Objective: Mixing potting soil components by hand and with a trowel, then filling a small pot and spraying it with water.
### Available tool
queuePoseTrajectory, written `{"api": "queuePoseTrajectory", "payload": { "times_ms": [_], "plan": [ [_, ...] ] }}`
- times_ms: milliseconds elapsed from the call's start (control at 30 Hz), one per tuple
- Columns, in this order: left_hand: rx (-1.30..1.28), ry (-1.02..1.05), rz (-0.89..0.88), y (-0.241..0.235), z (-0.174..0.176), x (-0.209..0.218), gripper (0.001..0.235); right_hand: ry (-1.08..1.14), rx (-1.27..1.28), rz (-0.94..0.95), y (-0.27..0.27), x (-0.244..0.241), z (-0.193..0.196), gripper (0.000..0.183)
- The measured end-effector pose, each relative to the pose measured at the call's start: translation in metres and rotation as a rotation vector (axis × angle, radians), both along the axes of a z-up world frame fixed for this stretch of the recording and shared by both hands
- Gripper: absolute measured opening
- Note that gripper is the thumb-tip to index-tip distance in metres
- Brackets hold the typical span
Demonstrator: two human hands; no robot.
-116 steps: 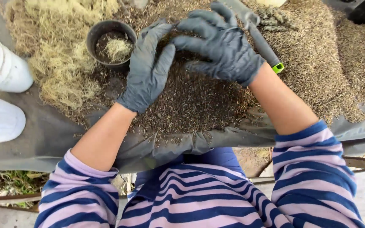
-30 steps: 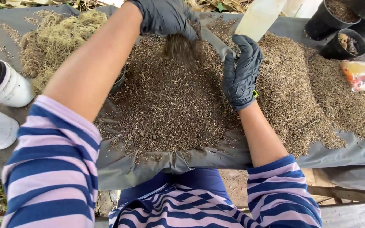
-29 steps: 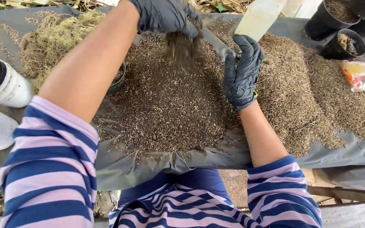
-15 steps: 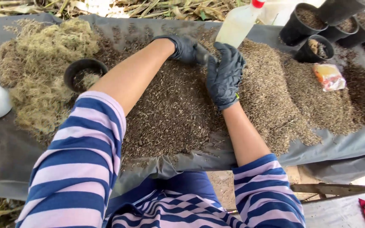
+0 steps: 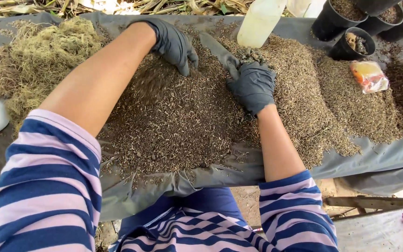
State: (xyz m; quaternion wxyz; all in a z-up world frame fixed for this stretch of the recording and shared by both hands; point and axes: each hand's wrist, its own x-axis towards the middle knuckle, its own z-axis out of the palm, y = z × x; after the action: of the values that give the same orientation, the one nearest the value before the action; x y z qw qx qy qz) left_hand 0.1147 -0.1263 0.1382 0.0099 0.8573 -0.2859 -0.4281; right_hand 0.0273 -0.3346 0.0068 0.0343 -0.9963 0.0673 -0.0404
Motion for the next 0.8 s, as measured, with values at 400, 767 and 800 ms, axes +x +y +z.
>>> {"api": "queuePoseTrajectory", "payload": {
  "times_ms": [400, 767, 800],
  "plan": [
    [-0.226, -0.509, -0.158, -0.044, -0.121, 0.057, 0.057, -0.182, 0.147, -0.124, 0.019, -0.013, 0.014, 0.051],
    [-0.228, -0.476, -0.219, -0.012, -0.106, 0.019, 0.066, -0.037, 0.116, -0.023, -0.006, 0.0, -0.013, 0.058],
    [-0.201, -0.377, -0.137, -0.005, -0.068, -0.006, 0.037, -0.031, 0.055, -0.036, -0.003, -0.002, -0.008, 0.053]
  ]
}}
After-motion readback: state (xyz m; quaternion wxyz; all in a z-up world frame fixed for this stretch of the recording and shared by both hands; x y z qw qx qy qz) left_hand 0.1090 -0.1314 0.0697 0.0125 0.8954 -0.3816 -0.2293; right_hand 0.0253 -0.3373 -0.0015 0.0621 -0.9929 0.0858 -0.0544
